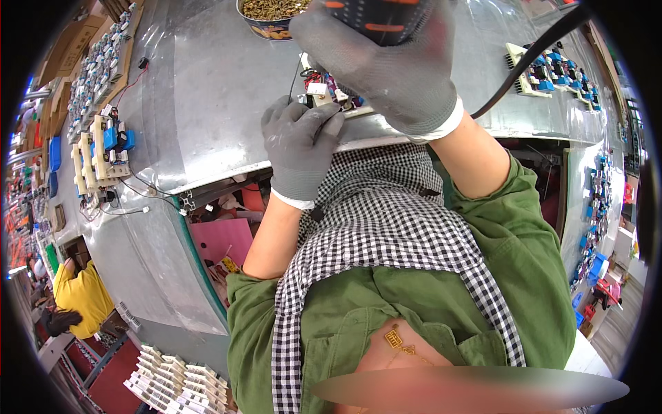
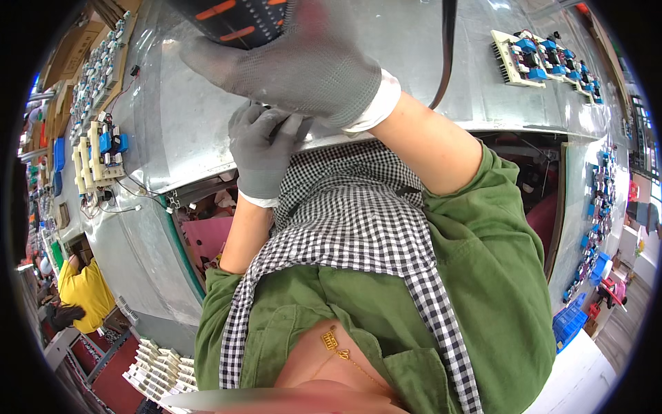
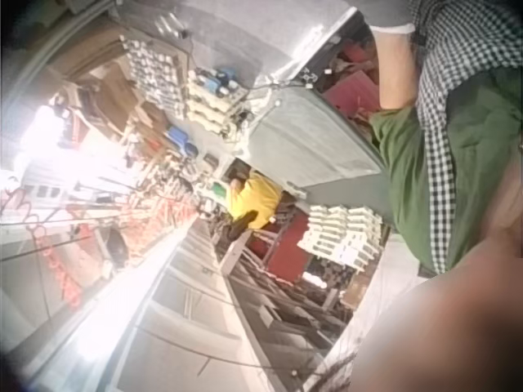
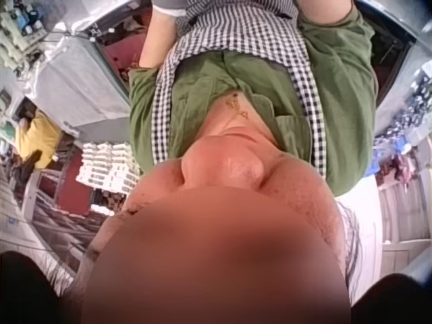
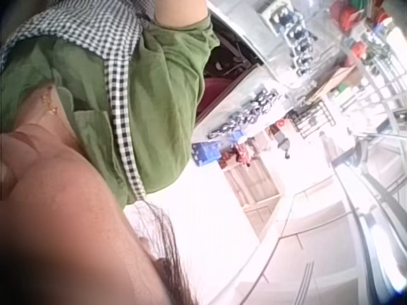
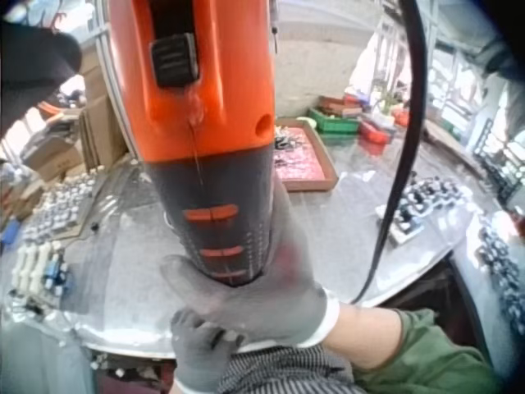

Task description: Assembling electronic circuit boards by installing components and securing them with screws using an electric screwdriver.

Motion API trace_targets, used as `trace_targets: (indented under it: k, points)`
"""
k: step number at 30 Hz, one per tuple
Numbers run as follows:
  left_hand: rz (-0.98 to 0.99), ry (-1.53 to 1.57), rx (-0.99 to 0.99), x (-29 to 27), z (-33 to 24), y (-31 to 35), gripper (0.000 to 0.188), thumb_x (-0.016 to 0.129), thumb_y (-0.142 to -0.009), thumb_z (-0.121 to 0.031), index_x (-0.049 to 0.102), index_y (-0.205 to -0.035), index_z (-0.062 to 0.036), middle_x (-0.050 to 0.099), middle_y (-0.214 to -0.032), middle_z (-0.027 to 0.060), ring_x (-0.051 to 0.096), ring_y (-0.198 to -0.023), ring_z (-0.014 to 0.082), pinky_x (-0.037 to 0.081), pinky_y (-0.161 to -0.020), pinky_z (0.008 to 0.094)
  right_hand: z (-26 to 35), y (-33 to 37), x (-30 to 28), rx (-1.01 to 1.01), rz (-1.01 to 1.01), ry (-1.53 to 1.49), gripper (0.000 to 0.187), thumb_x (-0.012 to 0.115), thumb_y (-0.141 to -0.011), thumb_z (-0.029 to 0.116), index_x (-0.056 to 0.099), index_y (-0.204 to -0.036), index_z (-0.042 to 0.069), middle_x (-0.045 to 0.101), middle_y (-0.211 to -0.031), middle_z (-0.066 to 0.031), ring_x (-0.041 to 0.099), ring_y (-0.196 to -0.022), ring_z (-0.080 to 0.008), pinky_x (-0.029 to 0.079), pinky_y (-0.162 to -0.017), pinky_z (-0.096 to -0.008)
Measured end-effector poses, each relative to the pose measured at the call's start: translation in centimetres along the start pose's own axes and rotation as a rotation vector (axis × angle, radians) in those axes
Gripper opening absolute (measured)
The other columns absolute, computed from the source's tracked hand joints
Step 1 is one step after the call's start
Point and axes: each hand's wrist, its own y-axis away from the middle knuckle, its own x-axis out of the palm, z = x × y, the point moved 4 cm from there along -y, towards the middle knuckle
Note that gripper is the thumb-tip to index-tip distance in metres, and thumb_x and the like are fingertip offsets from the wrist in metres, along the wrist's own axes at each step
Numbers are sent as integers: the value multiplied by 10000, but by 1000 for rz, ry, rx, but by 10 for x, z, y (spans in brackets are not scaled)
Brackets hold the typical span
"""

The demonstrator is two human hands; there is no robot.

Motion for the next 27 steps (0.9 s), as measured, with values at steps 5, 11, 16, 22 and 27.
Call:
trace_targets:
  k: [5,11,16,22,27]
  points:
    - [18,56,-32,-1,-2,-1,233,786,-818,-232,788,-1010,-100,693,-847,93,651,-925,356,469,-920,469,0,-6,7,-519,69,378,787,800,-803,68,356,-1450,8,581,-1223,-84,606,-1062,-152,501,-933,-331]
    - [360,26,-301,-113,13,-59,427,760,-898,-262,695,-1269,-61,747,-1141,130,721,-1045,209,560,-879,344,2,-9,13,-392,70,591,894,795,-785,68,298,-1526,10,584,-1235,-102,607,-1102,-169,502,-956,-335]
    - [-34,932,382,-185,-17,-141,414,518,-1060,-254,616,-1296,71,666,-1293,172,691,-1039,269,497,-984,328,-4,-20,14,-115,116,373,858,766,-804,79,303,-1524,18,593,-1228,-110,604,-1104,-175,502,-962,-323]
    - [-85,931,456,-163,-4,-182,417,519,-1064,-262,618,-1294,72,671,-1281,171,689,-1047,271,498,-984,328,-8,-16,17,290,195,533,390,695,-907,260,498,-1167,46,611,-973,-18,585,-845,-106,500,-760,-277]
    - [-174,924,458,-143,-9,-174,421,519,-1068,-269,620,-1292,72,675,-1271,171,687,-1055,273,498,-985,327,-15,-19,16,260,205,393,467,710,-884,221,462,-1235,38,607,-1024,-38,585,-899,-120,501,-800,-290]
